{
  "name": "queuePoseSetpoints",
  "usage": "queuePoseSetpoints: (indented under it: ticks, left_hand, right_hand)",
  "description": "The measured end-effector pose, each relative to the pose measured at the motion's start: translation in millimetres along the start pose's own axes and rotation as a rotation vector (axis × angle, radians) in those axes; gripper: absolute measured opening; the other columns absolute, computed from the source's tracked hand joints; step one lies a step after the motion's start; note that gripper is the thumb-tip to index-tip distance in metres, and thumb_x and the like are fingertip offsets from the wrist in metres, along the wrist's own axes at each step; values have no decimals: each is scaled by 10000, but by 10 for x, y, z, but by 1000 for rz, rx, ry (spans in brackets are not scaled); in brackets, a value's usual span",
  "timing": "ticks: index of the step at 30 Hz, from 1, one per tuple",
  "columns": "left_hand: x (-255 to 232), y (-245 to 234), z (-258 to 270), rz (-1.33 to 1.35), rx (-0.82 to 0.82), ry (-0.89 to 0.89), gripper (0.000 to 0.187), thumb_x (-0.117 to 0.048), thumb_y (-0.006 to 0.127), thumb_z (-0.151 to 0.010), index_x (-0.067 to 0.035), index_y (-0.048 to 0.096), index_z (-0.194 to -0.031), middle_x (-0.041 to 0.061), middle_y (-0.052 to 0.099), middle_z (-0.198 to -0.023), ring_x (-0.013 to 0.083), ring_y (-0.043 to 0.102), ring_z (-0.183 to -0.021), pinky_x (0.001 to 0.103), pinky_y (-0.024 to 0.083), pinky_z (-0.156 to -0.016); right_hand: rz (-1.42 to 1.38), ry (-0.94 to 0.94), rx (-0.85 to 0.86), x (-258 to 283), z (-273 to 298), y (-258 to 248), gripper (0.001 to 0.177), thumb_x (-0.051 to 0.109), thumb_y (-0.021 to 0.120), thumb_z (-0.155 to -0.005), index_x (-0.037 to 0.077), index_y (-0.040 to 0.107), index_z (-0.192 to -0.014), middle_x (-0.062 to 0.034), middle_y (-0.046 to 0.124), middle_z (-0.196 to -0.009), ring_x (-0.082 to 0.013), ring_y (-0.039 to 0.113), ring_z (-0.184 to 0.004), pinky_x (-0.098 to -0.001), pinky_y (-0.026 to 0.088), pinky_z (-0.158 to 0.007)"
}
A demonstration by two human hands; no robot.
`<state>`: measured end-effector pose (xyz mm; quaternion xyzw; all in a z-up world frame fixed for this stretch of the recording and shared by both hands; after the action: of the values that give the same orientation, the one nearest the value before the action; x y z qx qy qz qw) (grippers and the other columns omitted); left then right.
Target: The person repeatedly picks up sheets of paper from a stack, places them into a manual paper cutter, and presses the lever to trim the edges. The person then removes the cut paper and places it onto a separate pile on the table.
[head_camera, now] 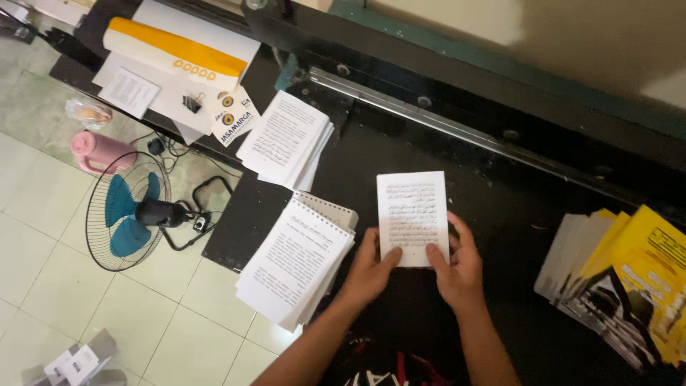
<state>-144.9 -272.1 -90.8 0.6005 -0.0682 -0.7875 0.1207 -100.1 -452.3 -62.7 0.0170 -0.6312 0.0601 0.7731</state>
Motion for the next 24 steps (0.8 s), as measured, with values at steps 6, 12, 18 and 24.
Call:
queuePoseSetpoints:
  ticks: [6, 12, 18, 24]
  left_hand:
    - [-270, -36, 558, -437, 260, 124, 372, -223, 740, -893, -97, 475, -1122, 48, 609, -950, 182, 652, -802, 354, 478, -736]
    - [-389, -103, 506, -561, 481, 118, 520, -356, 711, -857, -36, 518, -1218, 153, 637, -1048, 307, 593, -882, 413, 455, -747]
    - [-460, -162, 420, -354, 485, 138, 747, -375, 660, -885, 45, 375, -1433, 246, 558, -1404, 368, 579, -1248, 436, 465, -997]
    - [-297, -220, 390, -505, 527, 158, 585, -402, 670, -888, 0, 486, -1272, 211, 599, -1051, 386, 572, -913, 472, 435, -780]
  right_hand:
    - [-208, -85, -165, -75, -734, 577, 681, 87, 670, -907, 147, 388, -1524, -220, 668, -1314, -301, 699, -1043, -428, 663, -688]
    - [-354, 185, -251, -55, -1189, 1405, 661, -52, 584, -933, 160, 368, -1521, -183, 640, -1285, -304, 667, -1130, -407, 675, -711]
    - [-382, 211, -319, -89, -1467, 1601, 645, -19, 608, -903, 137, 367, -1481, -179, 651, -1313, -316, 690, -1111, -448, 673, -738]
    - [-373, 229, -391, -61, -1877, 1539, 643, -55, 617, -876, 152, 414, -1450, -188, 677, -1274, -332, 688, -1098, -514, 664, -775]
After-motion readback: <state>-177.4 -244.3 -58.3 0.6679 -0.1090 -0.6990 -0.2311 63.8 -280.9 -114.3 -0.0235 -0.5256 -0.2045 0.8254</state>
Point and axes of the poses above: each hand's wrist, its own z-axis away from the middle knuckle, its own y-axis out of the palm, x = y × z, the point moved 2 cm from there along -z, towards the middle knuckle
